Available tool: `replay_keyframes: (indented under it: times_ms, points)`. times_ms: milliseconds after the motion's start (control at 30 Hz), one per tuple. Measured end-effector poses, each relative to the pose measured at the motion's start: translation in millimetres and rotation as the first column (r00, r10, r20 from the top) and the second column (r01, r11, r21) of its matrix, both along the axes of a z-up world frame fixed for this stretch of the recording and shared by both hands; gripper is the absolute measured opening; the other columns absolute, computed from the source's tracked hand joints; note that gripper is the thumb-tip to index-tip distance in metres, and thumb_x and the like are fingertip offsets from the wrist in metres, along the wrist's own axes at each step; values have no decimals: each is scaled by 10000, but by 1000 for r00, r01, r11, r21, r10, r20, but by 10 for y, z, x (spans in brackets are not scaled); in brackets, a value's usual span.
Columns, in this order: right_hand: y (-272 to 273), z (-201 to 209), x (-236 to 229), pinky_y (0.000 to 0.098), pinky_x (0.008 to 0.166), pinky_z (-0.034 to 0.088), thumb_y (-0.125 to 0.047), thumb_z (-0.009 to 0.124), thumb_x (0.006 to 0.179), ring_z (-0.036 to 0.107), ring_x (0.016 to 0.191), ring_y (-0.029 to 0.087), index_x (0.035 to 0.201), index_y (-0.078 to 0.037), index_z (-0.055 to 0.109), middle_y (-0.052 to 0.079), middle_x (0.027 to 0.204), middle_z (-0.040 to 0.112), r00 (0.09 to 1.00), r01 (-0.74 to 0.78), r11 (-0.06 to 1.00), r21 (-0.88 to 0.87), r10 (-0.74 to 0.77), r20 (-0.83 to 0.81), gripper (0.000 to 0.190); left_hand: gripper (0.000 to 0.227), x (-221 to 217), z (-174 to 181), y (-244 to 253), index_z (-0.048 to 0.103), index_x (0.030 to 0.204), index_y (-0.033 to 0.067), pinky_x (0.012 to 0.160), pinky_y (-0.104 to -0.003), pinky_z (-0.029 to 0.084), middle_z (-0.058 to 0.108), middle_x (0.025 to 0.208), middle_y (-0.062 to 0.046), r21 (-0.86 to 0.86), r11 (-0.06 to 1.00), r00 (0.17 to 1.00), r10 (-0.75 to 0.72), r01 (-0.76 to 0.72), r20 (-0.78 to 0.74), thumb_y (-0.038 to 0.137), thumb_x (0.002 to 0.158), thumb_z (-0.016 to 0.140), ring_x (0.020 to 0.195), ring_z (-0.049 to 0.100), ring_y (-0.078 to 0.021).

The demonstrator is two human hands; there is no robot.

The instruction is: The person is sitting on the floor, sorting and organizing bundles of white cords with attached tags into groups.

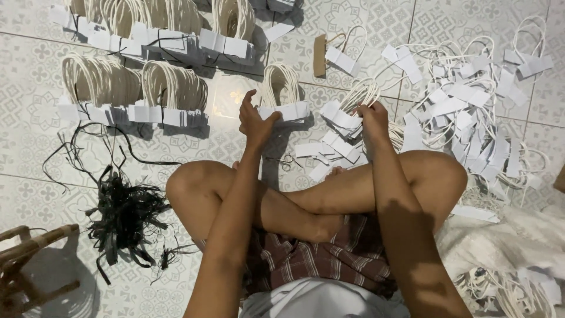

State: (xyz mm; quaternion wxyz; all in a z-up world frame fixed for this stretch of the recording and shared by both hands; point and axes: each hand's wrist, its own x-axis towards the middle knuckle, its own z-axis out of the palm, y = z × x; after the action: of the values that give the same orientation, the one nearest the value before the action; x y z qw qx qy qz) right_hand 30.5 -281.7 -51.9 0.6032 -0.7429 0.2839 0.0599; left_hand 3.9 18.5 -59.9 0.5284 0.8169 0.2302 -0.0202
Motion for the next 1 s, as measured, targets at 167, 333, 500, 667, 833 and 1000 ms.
replay_keyframes:
  times_ms: [167, 333, 500, 667, 833, 1000]
  points:
    - [-5, 179, -77, 269, 635, 434, -157, 635, 751, 574, 698, 132, 1045, -61, 720, 68, 813, 651, 1000, 8, 998, 58, -9, 20, 321, 612, -137, 423, -117, 427, 1442, 205, 1137, -631, 118, 273, 1552, -140, 346, 937, 915, -175, 42, 364, 352, 937, 740, 1498, 180, -376]
    - [145, 982, -303, 257, 650, 467, -155, 639, 833, 598, 739, 128, 1088, -48, 682, 62, 853, 636, 998, 11, 987, 160, -21, 59, 280, 717, -308, 587, -516, 503, 1406, 265, 1151, -521, 154, 321, 1603, -156, 746, 664, 539, -647, 52, 539, 646, 845, 737, 1521, 247, -333]
    - [349, 1260, -576, 207, 664, 517, -164, 680, 818, 618, 775, 93, 1099, -48, 673, 20, 869, 634, 998, -56, 955, 291, 46, 41, 304, 1190, -442, 589, -830, 378, 1538, 307, 1204, -586, 21, 307, 1654, -111, 862, 485, 423, -818, 146, 389, 403, 509, 968, 1539, 253, -330]
    - [362, 1326, -656, 310, 774, 565, -193, 740, 878, 659, 868, 168, 1121, -26, 654, 60, 938, 659, 991, -123, 907, 403, 131, 7, 308, 536, -399, 624, -714, 589, 1312, 83, 1176, -574, 132, 626, 1318, -114, 801, 579, 460, -758, 150, 462, 115, 790, 708, 1349, 511, -255]
    - [326, 1439, -639, 433, 901, 611, -209, 748, 935, 733, 975, 240, 1159, 37, 613, 142, 1011, 698, 970, -227, 821, 524, 241, 43, 359, 368, -499, 737, -628, 701, 919, -159, 1042, -524, 466, 681, 1016, -309, 530, 712, 620, -685, 461, 382, 194, 863, 789, 1101, 659, -452]
    - [203, 1513, -649, 388, 825, 630, -207, 750, 918, 762, 908, 255, 1201, 49, 681, 186, 950, 735, 936, -326, 839, 436, 352, 22, 387, 586, -450, 817, -509, 712, 1131, 53, 887, -436, 480, 735, 1016, -149, -383, 854, 916, -398, 352, -46, 547, 835, 818, 967, 702, -264]
